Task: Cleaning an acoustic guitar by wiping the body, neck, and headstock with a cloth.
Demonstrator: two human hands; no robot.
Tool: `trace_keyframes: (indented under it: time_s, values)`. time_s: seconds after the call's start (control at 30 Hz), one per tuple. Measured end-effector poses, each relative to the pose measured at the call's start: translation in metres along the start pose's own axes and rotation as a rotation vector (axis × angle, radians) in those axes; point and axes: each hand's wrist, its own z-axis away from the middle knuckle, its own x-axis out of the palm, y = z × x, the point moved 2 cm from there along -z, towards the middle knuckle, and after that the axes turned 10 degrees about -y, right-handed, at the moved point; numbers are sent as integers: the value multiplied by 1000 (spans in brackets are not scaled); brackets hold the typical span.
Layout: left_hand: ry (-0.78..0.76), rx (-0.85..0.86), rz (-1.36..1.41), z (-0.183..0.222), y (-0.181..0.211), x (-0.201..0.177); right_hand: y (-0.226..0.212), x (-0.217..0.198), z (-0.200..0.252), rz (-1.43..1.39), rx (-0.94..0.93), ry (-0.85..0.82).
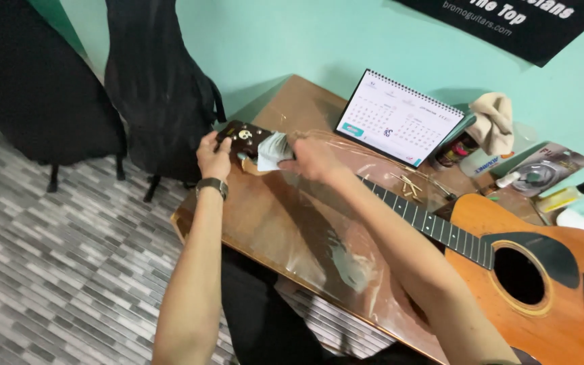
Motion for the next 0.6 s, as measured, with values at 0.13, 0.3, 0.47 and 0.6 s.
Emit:
trace_keyframes:
  time_s: [0.13,0.3,0.47,0.6]
  values:
    - [-4,-19,50,11,16,-4,30,-5,16,-279,-25,-19]
    - [0,-45,46,27,30,-3,28,-5,31,-110,-42,-130]
    - [31,1,-63,13,16,1,-30,13,22,265,20,-28]
    - [272,149,-130,69,62,-10,-10,13,17,-21,-3,81]
